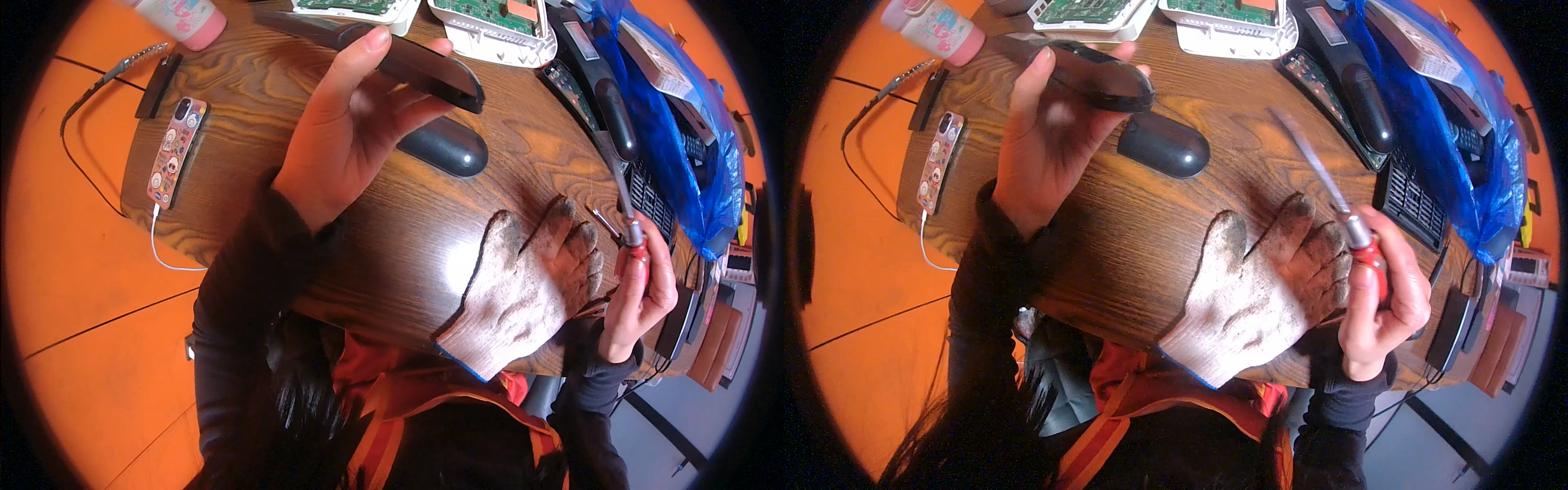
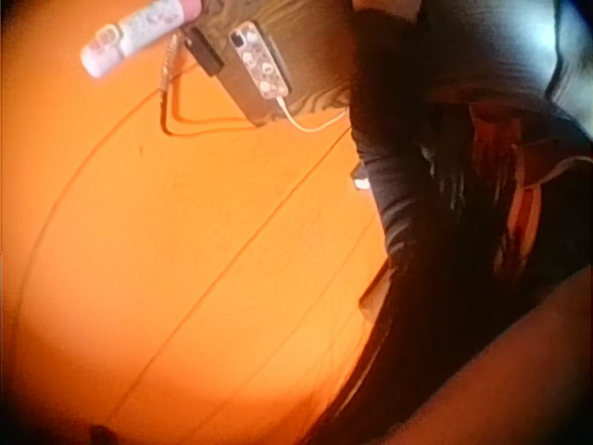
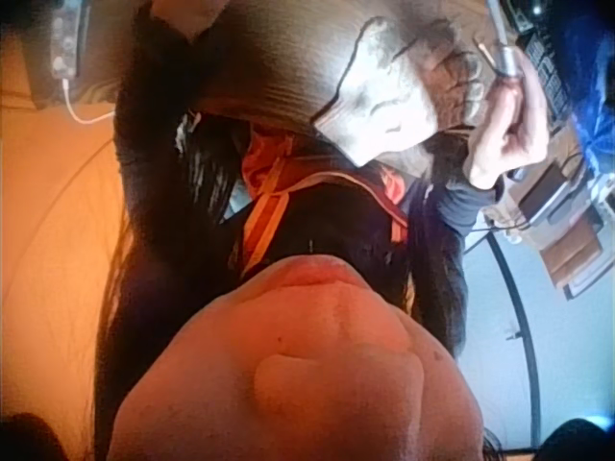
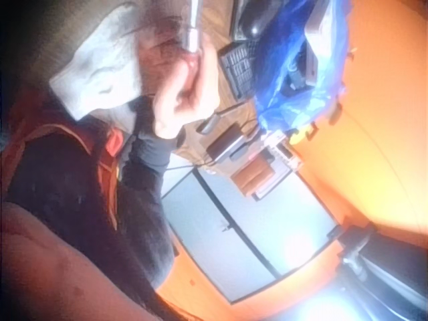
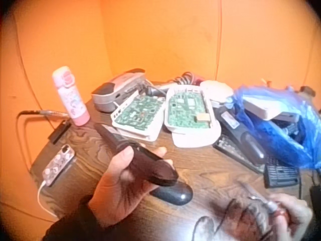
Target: The person disassembles a remote control using a screwdriver, removes the battery cover, and separates the casing to expose the circuit board. They then reassemble the remote and repeat the process with a second remote control.
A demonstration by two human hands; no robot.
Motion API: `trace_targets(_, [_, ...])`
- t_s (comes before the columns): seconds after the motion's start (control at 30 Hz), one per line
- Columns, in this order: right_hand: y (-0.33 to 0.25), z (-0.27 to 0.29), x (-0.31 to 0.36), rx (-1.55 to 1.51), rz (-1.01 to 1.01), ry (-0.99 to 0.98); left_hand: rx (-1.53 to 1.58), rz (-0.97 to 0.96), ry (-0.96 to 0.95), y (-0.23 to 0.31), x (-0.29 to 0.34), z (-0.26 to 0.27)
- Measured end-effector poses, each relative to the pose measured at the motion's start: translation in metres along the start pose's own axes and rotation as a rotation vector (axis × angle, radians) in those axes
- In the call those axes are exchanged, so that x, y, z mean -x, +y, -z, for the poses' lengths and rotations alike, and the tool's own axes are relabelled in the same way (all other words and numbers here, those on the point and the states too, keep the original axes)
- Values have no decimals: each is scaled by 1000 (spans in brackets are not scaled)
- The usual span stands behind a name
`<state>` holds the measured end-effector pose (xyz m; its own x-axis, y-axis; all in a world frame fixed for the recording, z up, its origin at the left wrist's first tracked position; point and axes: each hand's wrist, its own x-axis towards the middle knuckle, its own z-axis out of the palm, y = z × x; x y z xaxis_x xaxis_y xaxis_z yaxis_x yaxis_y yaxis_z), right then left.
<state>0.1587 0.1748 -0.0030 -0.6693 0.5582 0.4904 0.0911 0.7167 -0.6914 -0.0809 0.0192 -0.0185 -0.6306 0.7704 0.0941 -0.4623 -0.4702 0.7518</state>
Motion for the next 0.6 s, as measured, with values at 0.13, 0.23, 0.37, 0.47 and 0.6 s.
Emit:
trace_targets(0.13, [1,-15,10,-478,-251,60,201,222,-284,-6,-1,0])
trace_targets(0.23, [-9,-26,15,-767,-419,-159,59,199,-452,-22,5,-6])
trace_targets(0.37, [-20,-41,16,-1003,-621,-237,-77,267,-503,-38,14,-17])
trace_targets(0.47, [-18,-41,12,-1040,-650,-234,-168,332,-514,-37,15,-19])
trace_targets(0.6, [-13,-41,14,-807,-473,-35,-195,391,-393,-34,13,-17])
